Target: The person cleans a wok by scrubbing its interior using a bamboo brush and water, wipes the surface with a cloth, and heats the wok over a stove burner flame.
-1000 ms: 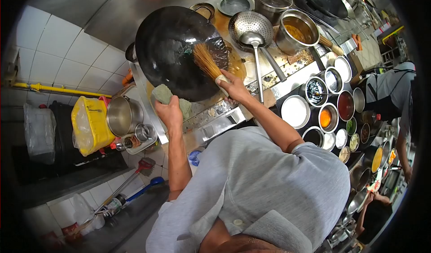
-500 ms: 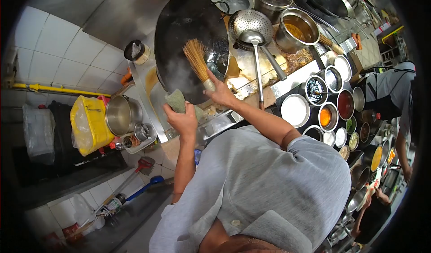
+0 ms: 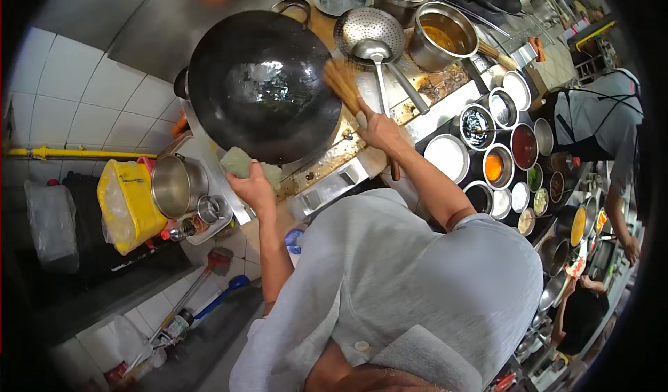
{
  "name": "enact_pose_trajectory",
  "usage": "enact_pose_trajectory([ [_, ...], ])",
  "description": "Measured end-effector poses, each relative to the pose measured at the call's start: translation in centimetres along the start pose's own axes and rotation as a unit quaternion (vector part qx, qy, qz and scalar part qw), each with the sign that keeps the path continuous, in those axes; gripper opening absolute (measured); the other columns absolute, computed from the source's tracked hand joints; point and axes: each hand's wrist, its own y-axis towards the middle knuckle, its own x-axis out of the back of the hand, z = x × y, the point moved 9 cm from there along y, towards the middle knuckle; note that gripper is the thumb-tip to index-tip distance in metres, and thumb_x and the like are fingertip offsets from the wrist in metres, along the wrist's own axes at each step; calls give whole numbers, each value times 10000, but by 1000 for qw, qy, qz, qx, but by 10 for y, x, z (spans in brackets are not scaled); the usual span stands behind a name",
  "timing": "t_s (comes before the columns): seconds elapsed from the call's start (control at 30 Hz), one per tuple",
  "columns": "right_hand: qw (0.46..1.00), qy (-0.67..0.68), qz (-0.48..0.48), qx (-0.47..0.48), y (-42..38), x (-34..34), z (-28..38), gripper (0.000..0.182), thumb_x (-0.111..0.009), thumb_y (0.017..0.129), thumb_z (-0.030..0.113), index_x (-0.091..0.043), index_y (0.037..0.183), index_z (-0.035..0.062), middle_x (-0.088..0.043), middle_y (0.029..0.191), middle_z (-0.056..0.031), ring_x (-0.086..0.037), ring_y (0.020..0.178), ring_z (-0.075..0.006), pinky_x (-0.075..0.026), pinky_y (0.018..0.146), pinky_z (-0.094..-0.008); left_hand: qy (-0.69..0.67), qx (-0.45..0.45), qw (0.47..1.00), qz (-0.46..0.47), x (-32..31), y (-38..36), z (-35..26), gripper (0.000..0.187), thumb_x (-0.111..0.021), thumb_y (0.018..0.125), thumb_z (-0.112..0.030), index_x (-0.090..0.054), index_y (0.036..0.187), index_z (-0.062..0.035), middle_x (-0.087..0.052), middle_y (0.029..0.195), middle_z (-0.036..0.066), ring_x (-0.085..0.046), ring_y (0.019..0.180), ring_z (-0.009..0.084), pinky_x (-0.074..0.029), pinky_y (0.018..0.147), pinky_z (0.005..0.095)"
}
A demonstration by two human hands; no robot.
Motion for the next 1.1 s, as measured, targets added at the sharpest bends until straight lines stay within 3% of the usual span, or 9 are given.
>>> enact_pose_trajectory([
  [0.17, 995, 74, -61, -26, -23, -29, -32, 890, -661, 824, 280, -181, 1553, 108, -662, 901, -334, -647, 861, -493, -507, 805, -553, -214, 135, 967, 22, -5, 18, 42, 343, -575, 794, -34, -556, 1125, 55, -635, 999, 107, -645, 800, 218, -534, 689, 349],
  [0.23, 995, 64, -74, -33, -32, -49, -44, 823, -649, 839, 270, -238, 1530, 92, -662, 883, -331, -640, 850, -508, -504, 798, -557, -222, 227, 947, 48, -9, 13, 78, 121, -595, 826, -106, -619, 924, -40, -644, 807, 61, -648, 673, 182, -523, 574, 329],
  [0.33, 988, 70, -123, -68, -47, -74, -76, 663, -596, 907, 324, -355, 1422, -17, -563, 1174, -370, -553, 1100, -502, -448, 928, -564, -248, 291, 922, 65, -20, -4, 102, 68, -596, 844, -162, -613, 856, -97, -617, 712, 21, -634, 606, 166, -508, 518, 326],
  [0.5, 949, 39, -169, -263, -70, -108, -165, 505, -575, 926, 301, -466, 1287, -35, -518, 1281, -319, -501, 1199, -466, -430, 978, -526, -333, 347, 874, 66, -83, -30, 123, 117, -622, 877, -147, -601, 967, -74, -647, 882, 50, -675, 723, 191, -571, 602, 345],
  [0.57, 887, 324, -91, -316, -73, -140, -190, 398, -569, 915, 253, -495, 1179, -36, -552, 1266, -316, -553, 1167, -435, -447, 961, -482, -345, 328, 877, 70, -109, -29, 140, 166, -618, 892, -161, -598, 1017, -55, -650, 924, 59, -682, 777, 206, -578, 654, 362],
  [0.6, 891, 320, -89, -310, -72, -144, -199, 398, -569, 915, 253, -495, 1179, -36, -552, 1266, -316, -553, 1167, -435, -447, 961, -482, -349, 328, 876, 62, -115, -30, 138, 166, -618, 892, -161, -598, 1017, -55, -650, 924, 59, -682, 777, 206, -578, 654, 362],
  [0.8, 965, 129, -191, -127, -67, -53, -143, 174, -589, 886, 164, -557, 889, -8, -621, 692, -161, -662, 694, -335, -492, 662, -454, -359, 387, 844, 93, -147, -45, 147, 268, -611, 901, -179, -580, 1123, -31, -650, 1005, 70, -675, 855, 218, -577, 737, 394],
  [0.93, 912, 357, -141, -147, -38, -21, -127, 177, -588, 902, 162, -510, 803, 38, -485, 589, -40, -519, 470, -130, -418, 432, -308, -328, 408, 850, 55, -143, -46, 145, 260, -612, 899, -183, -583, 1115, -42, -648, 992, 65, -675, 849, 219, -577, 735, 394],
  [1.1, 918, 380, -103, -45, 97, 47, -99, 168, -560, 924, 163, -485, 806, 69, -471, 566, -12, -480, 413, -113, -385, 371, -292, -352, 385, 852, 43, -148, -48, 149, 231, -615, 892, -184, -586, 1078, -51, -645, 951, 60, -674, 815, 212, -579, 704, 381],
])
